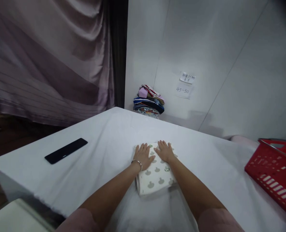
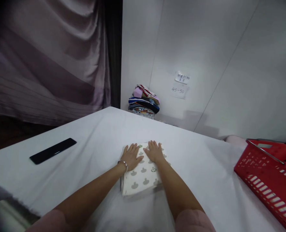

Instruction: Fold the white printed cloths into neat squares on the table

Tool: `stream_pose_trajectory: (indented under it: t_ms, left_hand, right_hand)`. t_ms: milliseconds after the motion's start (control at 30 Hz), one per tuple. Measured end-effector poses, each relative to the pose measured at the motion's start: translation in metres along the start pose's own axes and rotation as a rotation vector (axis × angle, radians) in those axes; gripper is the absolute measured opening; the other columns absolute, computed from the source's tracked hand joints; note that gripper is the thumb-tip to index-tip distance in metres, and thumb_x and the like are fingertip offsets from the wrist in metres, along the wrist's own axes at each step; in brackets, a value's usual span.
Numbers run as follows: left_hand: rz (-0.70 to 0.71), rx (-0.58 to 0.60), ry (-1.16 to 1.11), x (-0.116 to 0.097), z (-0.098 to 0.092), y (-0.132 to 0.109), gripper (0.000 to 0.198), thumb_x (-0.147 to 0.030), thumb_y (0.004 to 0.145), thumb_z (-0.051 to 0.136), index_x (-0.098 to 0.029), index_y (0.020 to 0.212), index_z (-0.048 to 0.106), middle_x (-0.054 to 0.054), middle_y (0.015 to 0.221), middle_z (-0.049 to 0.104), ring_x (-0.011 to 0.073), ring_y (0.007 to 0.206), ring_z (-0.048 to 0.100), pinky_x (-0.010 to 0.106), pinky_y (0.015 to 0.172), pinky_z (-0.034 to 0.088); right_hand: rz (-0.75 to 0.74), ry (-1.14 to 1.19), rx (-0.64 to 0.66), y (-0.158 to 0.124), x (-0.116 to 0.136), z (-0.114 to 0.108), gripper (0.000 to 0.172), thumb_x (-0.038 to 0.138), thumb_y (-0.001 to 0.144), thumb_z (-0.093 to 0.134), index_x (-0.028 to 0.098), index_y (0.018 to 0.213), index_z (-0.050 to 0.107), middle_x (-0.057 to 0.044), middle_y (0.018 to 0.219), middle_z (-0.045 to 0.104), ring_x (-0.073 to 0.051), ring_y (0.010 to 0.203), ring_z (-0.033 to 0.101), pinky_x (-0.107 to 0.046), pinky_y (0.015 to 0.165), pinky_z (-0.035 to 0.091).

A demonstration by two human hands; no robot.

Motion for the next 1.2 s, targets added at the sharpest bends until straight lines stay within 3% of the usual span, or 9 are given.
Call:
stream_pose_trajectory:
  t_ms: [167, 300, 400, 600, 667, 767, 900, 1000, 1200]
  left_hand:
    - [0.0, -0.009, 0.01, 0.0, -0.001, 0.0, 0.068, -0.057, 0.083, 0.026, -0.017, 0.139, 0.029, 0.01, 0.148, 0.02, 0.0257, 0.136, 0.011, 0.048, 0.109, 0.001]
    - [-0.004, -0.004, 0.013, 0.0, 0.0, 0.001, 0.069, -0.058, 0.083, 0.025, -0.016, 0.138, 0.03, 0.01, 0.148, 0.02, 0.0263, 0.136, 0.011, 0.049, 0.109, 0.001]
    - [-0.005, 0.002, 0.02, 0.0, 0.0, 0.002, 0.071, -0.058, 0.083, 0.024, -0.015, 0.139, 0.03, 0.01, 0.148, 0.019, 0.0268, 0.136, 0.01, 0.049, 0.109, 0.001]
    - [0.001, -0.001, 0.026, 0.0, -0.002, 0.002, 0.071, -0.058, 0.083, 0.024, -0.015, 0.139, 0.03, 0.01, 0.148, 0.02, 0.0266, 0.136, 0.011, 0.048, 0.109, 0.002]
    - [0.003, -0.011, 0.032, 0.001, -0.001, 0.002, 0.071, -0.058, 0.083, 0.023, -0.015, 0.139, 0.029, 0.01, 0.147, 0.021, 0.0266, 0.136, 0.011, 0.048, 0.109, 0.002]
    - [0.006, -0.022, 0.045, 0.002, 0.001, 0.003, 0.071, -0.059, 0.083, 0.023, -0.015, 0.139, 0.029, 0.01, 0.147, 0.021, 0.0266, 0.136, 0.012, 0.049, 0.109, 0.003]
    - [0.008, -0.023, 0.068, 0.002, 0.003, 0.002, 0.072, -0.06, 0.084, 0.019, -0.015, 0.139, 0.028, 0.009, 0.147, 0.021, 0.0263, 0.136, 0.012, 0.049, 0.109, 0.004]
    - [0.002, -0.021, 0.075, 0.001, 0.001, 0.0, 0.072, -0.06, 0.084, 0.019, -0.015, 0.139, 0.028, 0.009, 0.148, 0.021, 0.0261, 0.136, 0.012, 0.049, 0.109, 0.005]
    - [0.027, -0.03, 0.071, -0.001, -0.004, -0.004, 0.073, -0.06, 0.084, 0.018, -0.012, 0.139, 0.027, 0.011, 0.147, 0.023, 0.0271, 0.135, 0.014, 0.049, 0.109, 0.006]
  right_hand:
    - [-0.01, -0.004, 0.027, -0.004, -0.005, -0.01, 0.069, 0.059, 0.088, 0.019, 0.015, 0.141, 0.022, -0.009, 0.148, 0.021, -0.023, 0.136, 0.013, -0.045, 0.106, 0.008]
    - [-0.004, -0.084, -0.113, -0.027, -0.016, -0.01, 0.069, 0.057, 0.089, 0.019, 0.012, 0.141, 0.022, -0.013, 0.149, 0.015, -0.026, 0.137, 0.005, -0.049, 0.106, 0.003]
    - [-0.014, -0.128, -0.211, -0.041, -0.018, -0.005, 0.064, 0.053, 0.091, 0.017, 0.012, 0.139, 0.027, -0.012, 0.148, 0.019, -0.026, 0.136, 0.009, -0.05, 0.106, 0.003]
    - [-0.038, -0.183, -0.355, -0.046, -0.011, -0.012, 0.06, 0.048, 0.091, 0.028, 0.009, 0.137, 0.031, -0.013, 0.147, 0.02, -0.027, 0.136, 0.01, -0.05, 0.106, 0.0]
    - [-0.067, -0.199, -0.398, -0.049, -0.006, -0.019, 0.057, 0.044, 0.091, 0.032, 0.01, 0.137, 0.032, -0.014, 0.147, 0.021, -0.028, 0.136, 0.009, -0.05, 0.106, 0.002]
    - [-0.135, -0.221, -0.45, -0.06, 0.006, -0.033, 0.049, 0.035, 0.09, 0.037, 0.015, 0.134, 0.037, -0.012, 0.147, 0.022, -0.028, 0.135, 0.014, -0.048, 0.103, 0.015]
    - [-0.246, -0.263, -0.497, -0.085, 0.03, -0.057, 0.045, 0.023, 0.087, 0.043, 0.018, 0.132, 0.04, -0.011, 0.148, 0.018, -0.027, 0.124, 0.034, -0.041, 0.089, 0.033]
    - [-0.308, -0.3, -0.502, -0.102, 0.046, -0.073, 0.046, 0.017, 0.085, 0.046, 0.017, 0.13, 0.041, -0.011, 0.149, 0.015, -0.026, 0.109, 0.044, -0.038, 0.08, 0.037]
    - [-0.378, -0.379, -0.5, -0.127, 0.065, -0.094, 0.052, 0.01, 0.081, 0.046, 0.01, 0.132, 0.037, -0.012, 0.149, 0.013, -0.024, 0.096, 0.047, -0.037, 0.07, 0.038]
Point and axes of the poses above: each hand's wrist, its own y-axis towards the middle knuckle, its own z-axis out of the palm, x = y × z, the point moved 4 cm from there along y, towards the middle knuckle
